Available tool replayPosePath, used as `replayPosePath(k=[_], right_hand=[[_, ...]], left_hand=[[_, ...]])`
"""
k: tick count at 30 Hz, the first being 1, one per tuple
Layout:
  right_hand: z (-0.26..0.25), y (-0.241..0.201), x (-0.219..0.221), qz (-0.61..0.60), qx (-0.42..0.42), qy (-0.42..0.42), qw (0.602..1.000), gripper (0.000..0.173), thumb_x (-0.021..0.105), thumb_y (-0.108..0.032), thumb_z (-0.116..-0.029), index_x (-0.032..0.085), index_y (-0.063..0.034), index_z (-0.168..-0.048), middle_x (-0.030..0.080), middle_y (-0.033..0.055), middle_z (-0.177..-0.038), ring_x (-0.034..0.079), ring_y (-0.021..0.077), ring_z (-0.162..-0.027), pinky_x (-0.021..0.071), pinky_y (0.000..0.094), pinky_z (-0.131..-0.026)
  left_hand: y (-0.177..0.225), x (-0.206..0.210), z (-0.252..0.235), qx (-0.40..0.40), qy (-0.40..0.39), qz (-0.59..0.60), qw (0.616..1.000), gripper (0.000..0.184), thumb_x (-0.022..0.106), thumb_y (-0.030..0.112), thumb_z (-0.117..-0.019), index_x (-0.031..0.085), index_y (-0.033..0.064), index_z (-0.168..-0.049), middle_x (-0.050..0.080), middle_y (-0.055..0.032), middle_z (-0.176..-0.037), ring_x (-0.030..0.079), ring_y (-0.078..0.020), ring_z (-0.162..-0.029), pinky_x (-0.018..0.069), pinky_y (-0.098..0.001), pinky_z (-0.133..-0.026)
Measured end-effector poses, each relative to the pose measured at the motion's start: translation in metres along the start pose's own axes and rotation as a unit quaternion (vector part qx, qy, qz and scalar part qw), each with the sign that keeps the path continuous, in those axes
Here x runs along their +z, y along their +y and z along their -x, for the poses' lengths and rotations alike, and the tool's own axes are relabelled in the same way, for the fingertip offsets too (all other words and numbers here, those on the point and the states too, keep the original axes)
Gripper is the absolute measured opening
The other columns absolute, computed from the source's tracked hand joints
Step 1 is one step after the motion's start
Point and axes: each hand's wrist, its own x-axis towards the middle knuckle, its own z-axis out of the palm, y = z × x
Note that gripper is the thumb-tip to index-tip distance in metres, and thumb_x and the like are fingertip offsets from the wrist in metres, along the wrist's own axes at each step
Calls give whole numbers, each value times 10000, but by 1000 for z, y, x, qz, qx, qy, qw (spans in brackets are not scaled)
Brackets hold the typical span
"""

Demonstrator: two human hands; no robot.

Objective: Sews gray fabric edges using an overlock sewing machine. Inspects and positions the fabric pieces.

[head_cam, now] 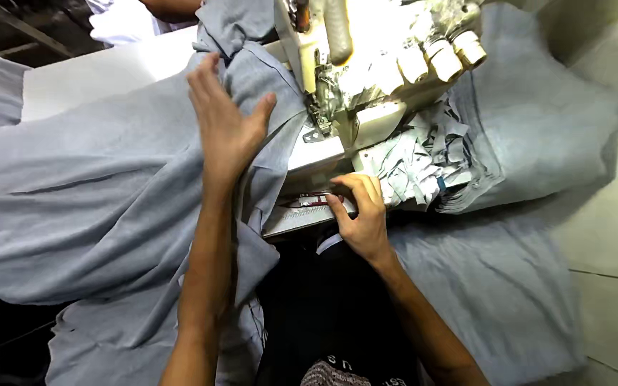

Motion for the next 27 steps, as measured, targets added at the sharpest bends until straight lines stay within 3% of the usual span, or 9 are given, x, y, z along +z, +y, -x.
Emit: replayPosePath(k=[1, 3, 6, 11, 14, 18, 20, 23, 27], right_hand=[[2, 1, 1, 33, -6, -22, 999, 325, 696, -320, -968, 720, -99, -1206, 681, 92, -1166, 606, 251, -1120, 494, 422, -979], [4, 4, 2, 88, -25, -57, 994, 359, 679, -377, -975, 722, -121, -1222, 661, 111, -1184, 596, 287, -1118, 493, 450, -958], [4, 4, 3, 136, -64, -87, 985, 323, 617, -371, -1009, 733, -133, -1194, 671, 114, -1146, 609, 301, -1066, 496, 455, -903], [-4, -4, 2, 202, -133, -151, 958, 333, 540, -311, -1047, 683, -32, -1161, 668, 168, -1028, 636, 370, -958, 510, 498, -822], [-6, -5, 4, 232, -169, -169, 943, 322, 554, -254, -1041, 659, 19, -1177, 653, 207, -1004, 637, 400, -910, 507, 517, -787], [-11, -11, -5, 222, -165, -187, 943, 277, 557, -195, -1031, 664, 45, -1121, 626, 233, -1001, 625, 422, -923, 516, 515, -798], [-13, -18, -19, 159, -123, -221, 954, 258, 528, -184, -1029, 663, 22, -1107, 614, 202, -1017, 621, 386, -971, 534, 483, -843], [-22, -32, -49, -55, -14, -291, 955, 369, 340, -267, -1120, 624, -31, -1137, 608, 45, -956, 604, 128, -851, 533, 277, -751], [-42, -50, -59, -453, 176, -347, 802, 387, 270, -346, -1137, 543, -76, -1088, 553, -38, -699, 475, 16, -534, 396, 157, -480]], left_hand=[[-7, 8, -16, -53, -11, -19, 998, 858, 686, 546, -909, 392, 5, -1507, 541, -245, -1405, 557, -347, -1275, 468, -533, -1055], [-19, 11, -34, -101, -4, -15, 995, 654, 648, 511, -949, 520, 35, -1379, 674, -183, -1189, 676, -297, -1076, 542, -524, -925], [-37, 0, -39, -57, 62, 16, 996, 358, 581, 339, -1015, 626, 34, -1196, 700, -111, -1015, 680, -192, -916, 553, -418, -832], [-59, -26, -8, 49, 188, 209, 958, 271, 472, 187, -1076, 545, -30, -1220, 640, -68, -1078, 641, -107, -999, 549, -326, -909], [-53, -42, 19, 49, 181, 337, 922, 284, 420, 166, -1094, 490, -11, -1305, 645, -50, -1157, 648, -135, -1084, 548, -378, -991], [-31, -62, 42, 18, 158, 390, 907, 272, 373, 206, -1117, 525, 43, -1272, 695, -9, -1066, 696, -127, -1000, 589, -370, -930], [-22, -69, 48, 18, 141, 410, 901, 272, 352, 204, -1123, 541, 57, -1252, 700, -4, -1043, 700, -125, -988, 591, -363, -920], [-13, -72, 56, 30, 141, 418, 897, 267, 346, 195, -1122, 565, 85, -1228, 714, 21, -1032, 704, -104, -981, 594, -348, -918], [-7, -67, 66, 68, 151, 421, 892, 300, 333, 199, -1124, 476, 69, -1354, 672, 19, -1187, 656, -107, -1128, 538, -357, -1033]])
